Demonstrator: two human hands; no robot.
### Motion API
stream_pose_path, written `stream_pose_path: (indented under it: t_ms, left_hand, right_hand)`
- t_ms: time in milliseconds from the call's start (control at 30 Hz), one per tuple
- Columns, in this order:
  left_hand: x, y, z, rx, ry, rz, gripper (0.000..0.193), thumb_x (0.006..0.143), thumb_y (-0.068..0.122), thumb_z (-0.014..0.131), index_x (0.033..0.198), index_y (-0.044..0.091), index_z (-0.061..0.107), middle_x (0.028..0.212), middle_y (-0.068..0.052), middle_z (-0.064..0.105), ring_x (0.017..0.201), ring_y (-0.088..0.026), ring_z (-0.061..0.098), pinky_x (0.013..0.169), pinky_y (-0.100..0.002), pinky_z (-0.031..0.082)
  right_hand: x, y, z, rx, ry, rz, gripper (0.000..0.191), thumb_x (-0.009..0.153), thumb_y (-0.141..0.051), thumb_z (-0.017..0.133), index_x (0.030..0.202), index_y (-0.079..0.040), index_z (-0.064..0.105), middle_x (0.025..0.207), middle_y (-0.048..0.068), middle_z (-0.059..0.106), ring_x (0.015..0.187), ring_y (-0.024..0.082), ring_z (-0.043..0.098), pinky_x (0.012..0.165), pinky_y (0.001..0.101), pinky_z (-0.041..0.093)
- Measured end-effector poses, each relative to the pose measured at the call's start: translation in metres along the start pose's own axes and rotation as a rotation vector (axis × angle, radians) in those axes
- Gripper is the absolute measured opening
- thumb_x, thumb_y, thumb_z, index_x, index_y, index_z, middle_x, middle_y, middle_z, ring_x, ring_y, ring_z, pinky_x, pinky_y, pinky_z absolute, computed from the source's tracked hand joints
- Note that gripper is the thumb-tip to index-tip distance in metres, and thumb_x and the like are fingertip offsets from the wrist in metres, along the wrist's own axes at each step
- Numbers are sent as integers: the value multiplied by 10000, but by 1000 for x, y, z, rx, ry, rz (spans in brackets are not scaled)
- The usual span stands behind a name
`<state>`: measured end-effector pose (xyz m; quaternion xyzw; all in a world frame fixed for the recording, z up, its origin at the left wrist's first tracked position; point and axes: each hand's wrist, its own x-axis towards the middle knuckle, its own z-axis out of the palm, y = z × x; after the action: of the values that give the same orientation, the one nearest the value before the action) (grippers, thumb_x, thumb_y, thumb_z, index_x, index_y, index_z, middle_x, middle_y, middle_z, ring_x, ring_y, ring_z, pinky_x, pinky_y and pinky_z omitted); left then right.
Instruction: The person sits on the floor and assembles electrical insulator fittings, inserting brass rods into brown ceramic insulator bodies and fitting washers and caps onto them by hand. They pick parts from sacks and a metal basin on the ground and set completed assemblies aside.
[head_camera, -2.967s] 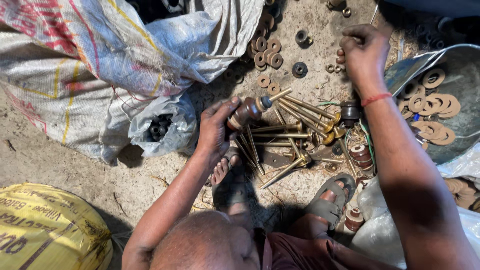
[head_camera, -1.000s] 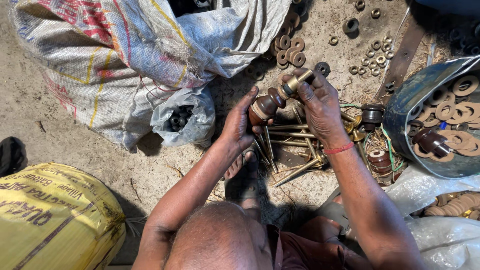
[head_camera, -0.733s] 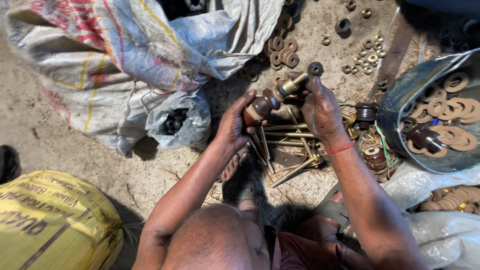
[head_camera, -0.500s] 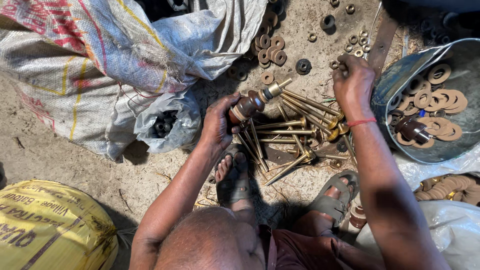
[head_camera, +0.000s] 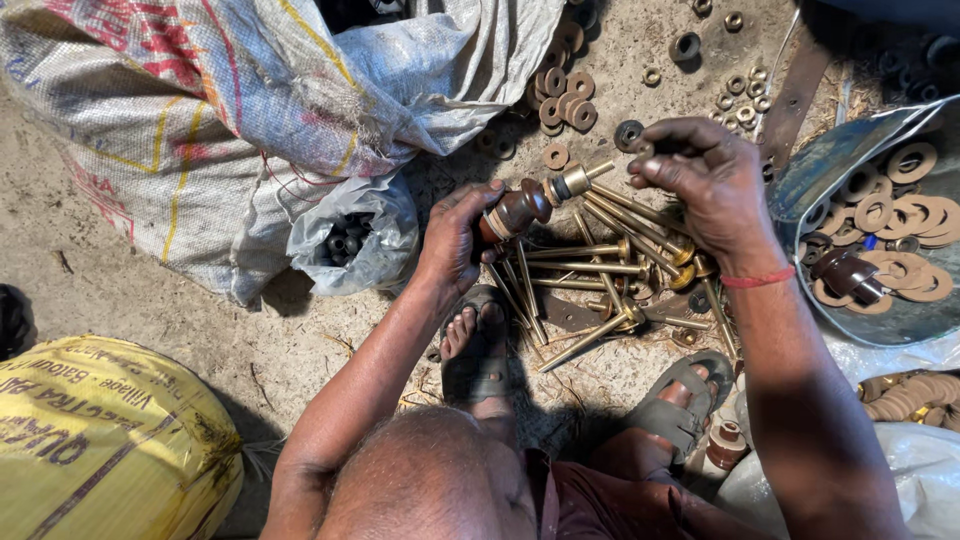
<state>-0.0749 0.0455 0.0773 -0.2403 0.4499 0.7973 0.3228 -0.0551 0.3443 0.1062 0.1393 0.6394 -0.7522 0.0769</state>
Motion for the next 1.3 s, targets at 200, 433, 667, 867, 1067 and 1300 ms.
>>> stream_pose_path:
  t_ms: [200,433,667,867,1067,1300]
  left_hand:
    - [-3,4,3,109,8,38,298,937,277,702,1065,7,696,815,-67,680,559,-81,589,363,-221,371]
    - [-2,5,6,124,17,34,299,927,276,721,1046,3,695,770,-72,683,514,-97,574,346,-237,360]
    - [6,-6,-5,161,34,96,250,916,244,756,987,8,714,793,-50,698,583,-84,605,415,-235,431]
    - [10,-17,-4,186,-90,192,248,963,192,789,1007,-44,727,897,-74,730,742,-74,651,644,-220,539]
    - [2,-9,3,167,36,23,307,908,287,733,1043,12,711,777,-54,681,521,-79,559,356,-224,370]
    - [-6,1,7,51,41,37,294,938,286,725,1015,7,678,791,-61,660,538,-78,563,344,-216,358]
  right_hand:
    - [-11,-23,19,-151,-51,79,299,878,8,772,1168,-49,728,1113,85,755,1021,153,744,922,292,639]
    - [-11,-23,21,-341,-117,-76,289,890,20,785,1169,-42,743,1172,50,734,1091,115,690,992,265,590]
    - [-9,-16,15,-375,-102,55,265,911,-49,764,1173,-25,733,1007,50,760,890,98,726,820,231,612]
    - [-7,3,13,-436,-74,211,177,1034,-151,705,1051,19,754,781,111,707,607,116,635,535,240,521]
    - [-10,11,11,-37,13,135,172,1052,-130,702,1051,39,669,832,92,702,680,118,668,584,228,542]
    - [-19,12,28,27,56,-30,190,955,-23,763,1115,29,674,1053,151,717,906,163,725,838,276,638]
